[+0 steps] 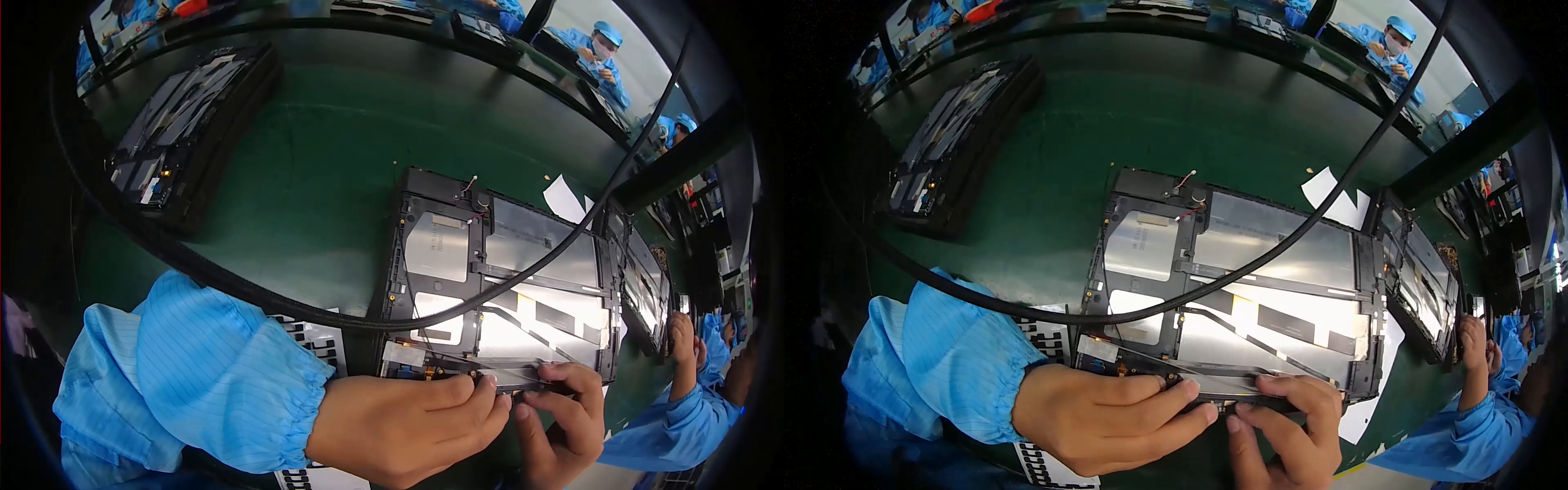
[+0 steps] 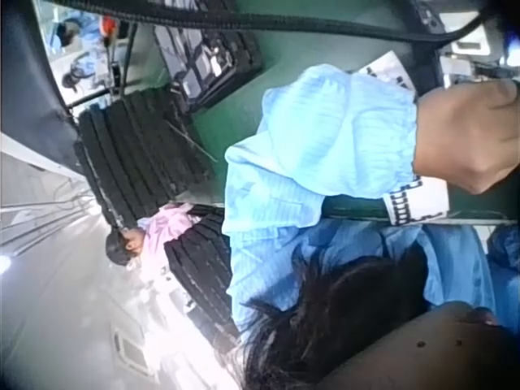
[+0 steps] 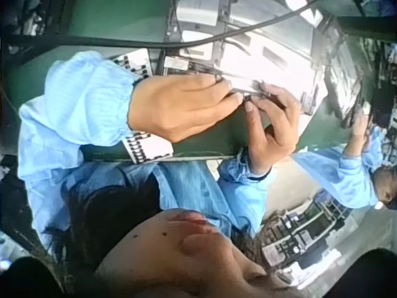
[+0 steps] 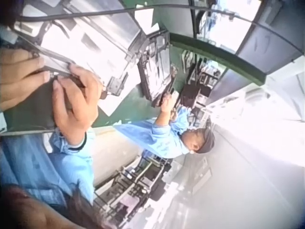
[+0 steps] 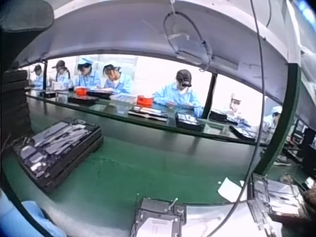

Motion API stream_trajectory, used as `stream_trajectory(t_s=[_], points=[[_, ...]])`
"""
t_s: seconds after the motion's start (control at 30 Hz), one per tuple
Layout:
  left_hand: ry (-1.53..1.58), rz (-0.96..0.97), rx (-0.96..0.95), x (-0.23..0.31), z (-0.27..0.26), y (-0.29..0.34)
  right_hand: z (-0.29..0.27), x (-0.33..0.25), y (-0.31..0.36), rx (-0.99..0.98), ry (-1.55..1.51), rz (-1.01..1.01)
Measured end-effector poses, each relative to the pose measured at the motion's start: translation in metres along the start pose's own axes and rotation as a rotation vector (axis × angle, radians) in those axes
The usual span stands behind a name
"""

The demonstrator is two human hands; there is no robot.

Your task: The person assembles tablets by hand, applying adhesive stickers from a sticker sheet to the tablet and connecting internal ribbon cables and batteries.

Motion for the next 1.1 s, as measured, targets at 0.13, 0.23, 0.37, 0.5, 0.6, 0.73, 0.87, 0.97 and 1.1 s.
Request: stream_trajectory(t_s=[0.13, 0.23, 0.37, 0.5, 0.6, 0.73, 0.87, 0.97, 1.1], points=[[-0.043, 0.017, -0.022, 0.003, 0.004, 0.001, 0.003, -0.004, -0.001, -0.016, 0.08, -0.078], [-0.088, 0.014, -0.005, 0.004, 0.004, 0.001, 0.004, -0.011, -0.003, -0.022, 0.178, -0.142], [-0.127, -0.032, 0.011, 0.005, 0.003, -0.001, 0.015, -0.028, 0.001, -0.101, 0.478, -0.431], [-0.187, -0.084, 0.106, 0.008, 0.005, 0.005, 0.024, -0.035, -0.002, -0.173, 0.47, -0.467], [-0.121, -0.085, 0.075, 0.004, -0.003, 0.01, 0.025, -0.03, 0.006, -0.119, 0.506, -0.323], [0.099, 0.012, 0.177, 0.007, -0.029, 0.031, 0.017, -0.034, 0.03, 0.096, 0.389, -0.185], [0.249, -0.001, 0.055, 0.019, -0.042, 0.086, 0.051, -0.046, 0.054, -0.03, 0.072, -0.045], [0.364, -0.264, -0.172, 0.013, -0.026, 0.1, 0.087, -0.05, 0.052, -0.099, 0.041, -0.076], [0.334, -0.26, -0.191, 0.013, -0.023, 0.095, 0.093, -0.059, 0.055, -0.101, 0.176, -0.096]])
Point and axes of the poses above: each hand's wrist, its own y-axis away from the middle knuckle, its own z-axis out of the palm, x = y × z, the point moved 6 cm from there along -y, towards the middle knuckle, and after that the axes turned 10 degrees about -y, right-handed, at the moved point
